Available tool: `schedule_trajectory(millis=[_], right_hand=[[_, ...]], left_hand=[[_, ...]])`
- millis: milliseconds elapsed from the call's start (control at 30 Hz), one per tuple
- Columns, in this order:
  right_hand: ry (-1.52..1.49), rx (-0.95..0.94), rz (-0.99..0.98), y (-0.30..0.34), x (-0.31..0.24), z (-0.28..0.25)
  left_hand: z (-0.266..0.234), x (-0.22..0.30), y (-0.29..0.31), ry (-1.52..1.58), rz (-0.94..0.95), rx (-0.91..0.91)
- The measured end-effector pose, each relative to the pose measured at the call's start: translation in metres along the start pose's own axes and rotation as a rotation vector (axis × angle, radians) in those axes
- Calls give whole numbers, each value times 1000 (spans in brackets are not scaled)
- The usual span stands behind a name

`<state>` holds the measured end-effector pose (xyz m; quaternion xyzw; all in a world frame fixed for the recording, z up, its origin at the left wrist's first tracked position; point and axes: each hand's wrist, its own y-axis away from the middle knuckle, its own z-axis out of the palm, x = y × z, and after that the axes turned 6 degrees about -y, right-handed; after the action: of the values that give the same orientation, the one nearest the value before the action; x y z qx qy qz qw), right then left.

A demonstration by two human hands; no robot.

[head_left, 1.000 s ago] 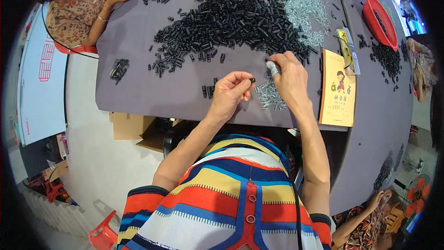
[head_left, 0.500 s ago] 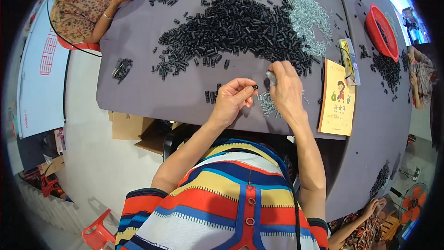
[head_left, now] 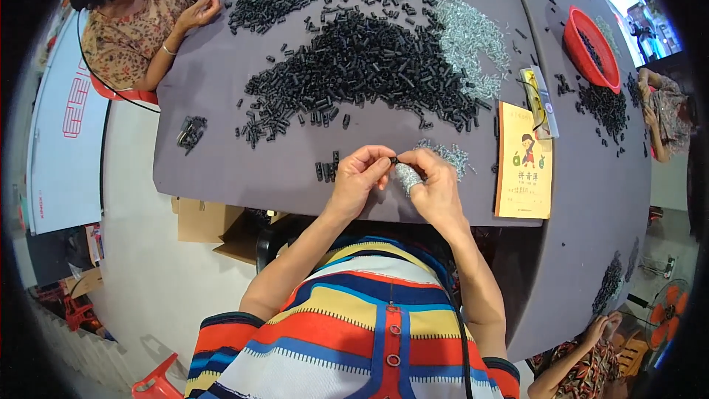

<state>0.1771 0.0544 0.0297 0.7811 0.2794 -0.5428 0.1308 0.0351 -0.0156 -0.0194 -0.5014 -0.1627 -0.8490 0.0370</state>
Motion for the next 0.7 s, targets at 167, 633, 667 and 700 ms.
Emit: schedule_trajectory(millis=[167,633,667,700], right_hand=[[-74,32,67,2,-11,-5],[-97,14,91,5,-7,-5],[-97,14,91,3,-6,-5],[-120,16,118,4,-5,-4]], left_hand=[[0,2,0,-24,17,-7],[4,4,1,-191,23,-40],[4,5,0,-192,23,-39],[4,7,0,-206,10,-41]])
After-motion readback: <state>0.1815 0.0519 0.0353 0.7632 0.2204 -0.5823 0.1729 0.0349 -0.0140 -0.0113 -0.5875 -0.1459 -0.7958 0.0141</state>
